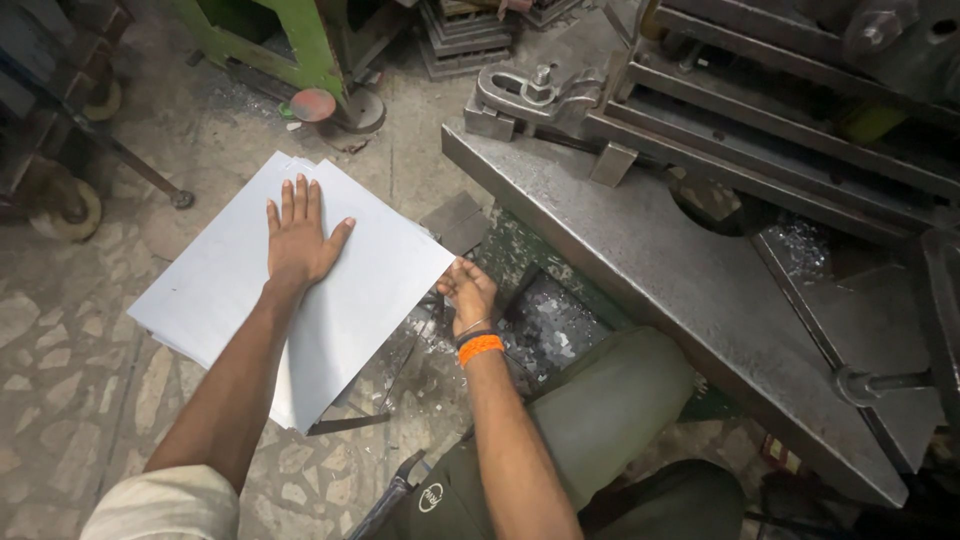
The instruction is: Manually feeding metal sheets into a stamping press and stacking the finished parts.
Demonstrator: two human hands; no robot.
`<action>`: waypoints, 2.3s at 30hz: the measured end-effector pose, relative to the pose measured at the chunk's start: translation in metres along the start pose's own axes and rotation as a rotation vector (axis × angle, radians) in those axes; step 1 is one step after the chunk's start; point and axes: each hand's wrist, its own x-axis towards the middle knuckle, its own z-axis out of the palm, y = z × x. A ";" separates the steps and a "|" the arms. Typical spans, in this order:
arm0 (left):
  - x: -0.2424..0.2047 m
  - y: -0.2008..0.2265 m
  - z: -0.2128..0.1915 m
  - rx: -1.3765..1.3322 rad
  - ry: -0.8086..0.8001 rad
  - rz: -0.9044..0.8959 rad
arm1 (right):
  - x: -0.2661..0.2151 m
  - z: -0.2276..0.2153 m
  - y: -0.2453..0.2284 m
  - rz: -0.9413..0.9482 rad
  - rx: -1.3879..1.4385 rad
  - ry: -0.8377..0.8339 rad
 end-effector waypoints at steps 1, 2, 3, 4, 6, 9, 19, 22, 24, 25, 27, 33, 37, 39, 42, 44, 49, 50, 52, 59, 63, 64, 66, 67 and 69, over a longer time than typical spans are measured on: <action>0.000 0.000 0.000 -0.002 0.000 0.000 | 0.000 -0.001 -0.001 -0.001 -0.001 0.001; 0.000 0.001 0.000 -0.007 -0.005 -0.001 | 0.001 -0.002 -0.002 0.006 -0.003 0.032; 0.000 0.000 -0.001 -0.011 -0.011 -0.003 | 0.001 -0.002 -0.002 0.014 -0.004 0.062; 0.001 -0.001 0.001 -0.011 -0.011 -0.004 | -0.004 0.001 -0.004 0.015 -0.004 0.061; 0.004 -0.002 0.005 0.003 0.000 -0.004 | -0.014 0.005 -0.008 0.018 -0.002 0.135; 0.001 0.000 0.001 0.000 -0.006 -0.007 | -0.032 0.016 -0.015 0.032 -0.019 0.171; 0.003 -0.001 0.006 0.022 0.026 0.005 | -0.046 0.023 -0.008 0.011 0.018 0.139; 0.003 -0.002 0.005 0.029 0.023 0.002 | -0.048 0.026 -0.009 -0.007 0.014 0.131; 0.003 -0.002 0.007 0.024 0.018 0.004 | -0.047 0.025 -0.007 -0.027 0.056 0.121; 0.004 -0.002 0.008 0.024 0.018 0.006 | -0.053 0.026 -0.013 -0.027 0.057 0.122; 0.006 -0.005 0.009 0.026 0.022 0.008 | -0.065 0.031 -0.025 -0.045 0.028 0.110; 0.005 -0.005 0.008 0.024 -0.005 0.016 | -0.088 0.044 -0.039 -0.013 -0.070 0.060; 0.009 -0.007 0.011 0.030 -0.019 0.020 | -0.045 0.016 -0.015 0.052 -0.026 0.113; 0.014 -0.016 0.011 0.012 -0.043 0.054 | -0.019 0.006 0.009 0.174 -0.002 0.130; 0.010 0.005 -0.041 -0.018 0.040 0.060 | -0.015 0.008 0.022 0.277 -0.073 0.148; 0.025 0.020 -0.095 -0.042 0.211 0.099 | -0.041 0.018 -0.005 0.305 -0.025 0.097; 0.037 0.064 -0.166 -0.132 0.608 0.198 | -0.028 -0.006 0.021 0.370 0.061 0.096; 0.041 0.077 -0.156 -0.045 0.644 0.159 | -0.019 -0.013 0.035 0.386 0.076 0.134; 0.017 0.097 -0.090 0.036 0.678 0.119 | -0.028 -0.013 0.027 0.400 0.086 0.175; -0.060 0.110 0.035 0.118 0.017 0.368 | -0.056 -0.031 0.056 0.479 -0.072 -0.054; -0.046 0.106 0.028 0.072 0.008 0.369 | -0.058 -0.015 0.039 0.392 -0.142 0.035; -0.049 0.108 0.025 0.069 0.003 0.370 | -0.064 -0.014 0.031 0.394 -0.143 0.041; -0.052 0.107 0.016 -0.074 0.034 0.351 | -0.076 -0.008 0.016 0.317 -0.110 0.119; -0.054 0.108 0.013 -0.073 0.032 0.351 | -0.074 -0.006 0.018 0.319 -0.110 0.120; -0.056 0.111 0.003 -0.062 0.069 0.489 | -0.070 0.002 0.022 0.172 -0.167 0.199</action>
